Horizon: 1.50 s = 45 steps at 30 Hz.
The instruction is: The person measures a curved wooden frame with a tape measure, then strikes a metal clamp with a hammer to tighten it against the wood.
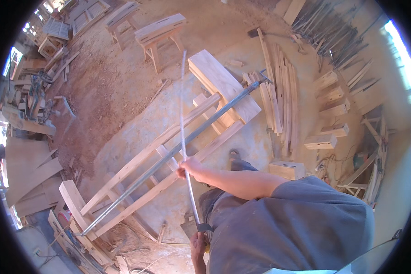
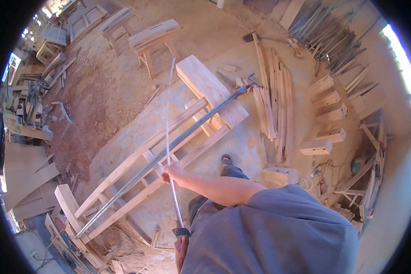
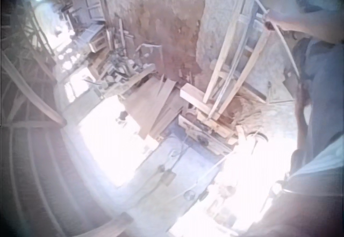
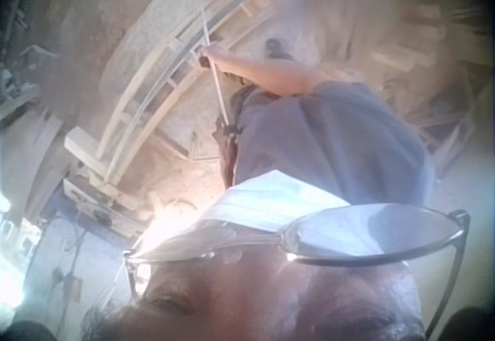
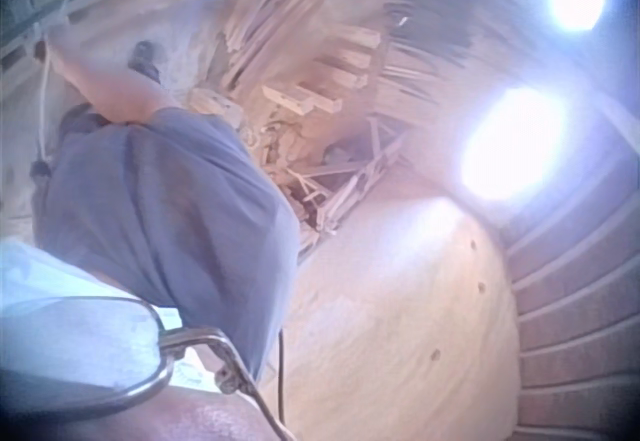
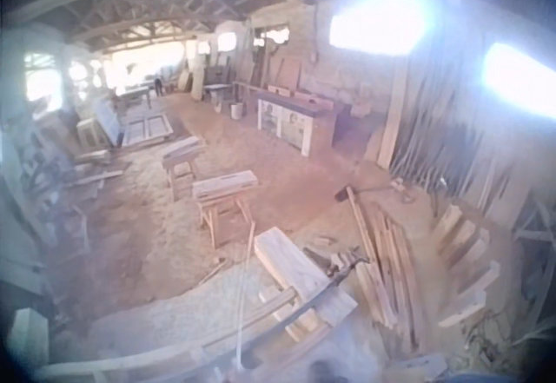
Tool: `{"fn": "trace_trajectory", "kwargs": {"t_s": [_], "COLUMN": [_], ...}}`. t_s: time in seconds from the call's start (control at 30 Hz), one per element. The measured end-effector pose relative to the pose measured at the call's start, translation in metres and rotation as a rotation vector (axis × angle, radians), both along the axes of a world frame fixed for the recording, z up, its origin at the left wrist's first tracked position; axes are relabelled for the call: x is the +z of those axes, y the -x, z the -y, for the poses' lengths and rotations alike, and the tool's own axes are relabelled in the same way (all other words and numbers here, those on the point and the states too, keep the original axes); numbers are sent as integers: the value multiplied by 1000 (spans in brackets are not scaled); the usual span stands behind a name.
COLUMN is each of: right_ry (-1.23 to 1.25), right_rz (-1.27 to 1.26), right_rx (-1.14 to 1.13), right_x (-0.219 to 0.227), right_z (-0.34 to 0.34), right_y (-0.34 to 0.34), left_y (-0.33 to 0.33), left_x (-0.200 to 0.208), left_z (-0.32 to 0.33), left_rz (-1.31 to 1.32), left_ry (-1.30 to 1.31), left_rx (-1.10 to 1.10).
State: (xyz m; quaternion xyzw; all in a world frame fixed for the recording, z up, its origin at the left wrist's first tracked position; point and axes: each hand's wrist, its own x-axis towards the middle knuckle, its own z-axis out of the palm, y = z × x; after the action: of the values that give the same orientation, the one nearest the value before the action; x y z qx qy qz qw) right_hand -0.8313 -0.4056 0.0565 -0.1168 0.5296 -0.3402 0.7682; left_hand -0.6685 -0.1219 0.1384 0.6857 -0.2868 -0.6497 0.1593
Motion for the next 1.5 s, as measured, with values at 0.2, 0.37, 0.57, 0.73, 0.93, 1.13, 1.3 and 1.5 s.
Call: {"fn": "trace_trajectory", "kwargs": {"t_s": [0.2,0.37,0.57,0.73,0.93,1.13,1.3,1.5], "right_ry": [35,84,-3,51,30,25,5,29], "right_rz": [-29,-46,-236,-168,-134,-146,-140,-97], "right_rx": [-76,-94,58,119,101,150,167,165], "right_x": [26,24,28,20,30,26,35,32], "right_z": [37,59,87,87,81,72,69,71], "right_y": [25,58,94,109,98,94,93,91], "left_y": [-37,-27,-15,-18,-58,-76,-52,-42], "left_x": [17,27,25,23,-42,-62,2,27], "left_z": [1,41,65,72,35,20,40,52], "left_rz": [-21,167,206,146,170,196,270,324], "left_ry": [80,107,274,233,182,71,71,112], "left_rx": [-64,-261,-289,-291,-469,-564,-359,-324]}}
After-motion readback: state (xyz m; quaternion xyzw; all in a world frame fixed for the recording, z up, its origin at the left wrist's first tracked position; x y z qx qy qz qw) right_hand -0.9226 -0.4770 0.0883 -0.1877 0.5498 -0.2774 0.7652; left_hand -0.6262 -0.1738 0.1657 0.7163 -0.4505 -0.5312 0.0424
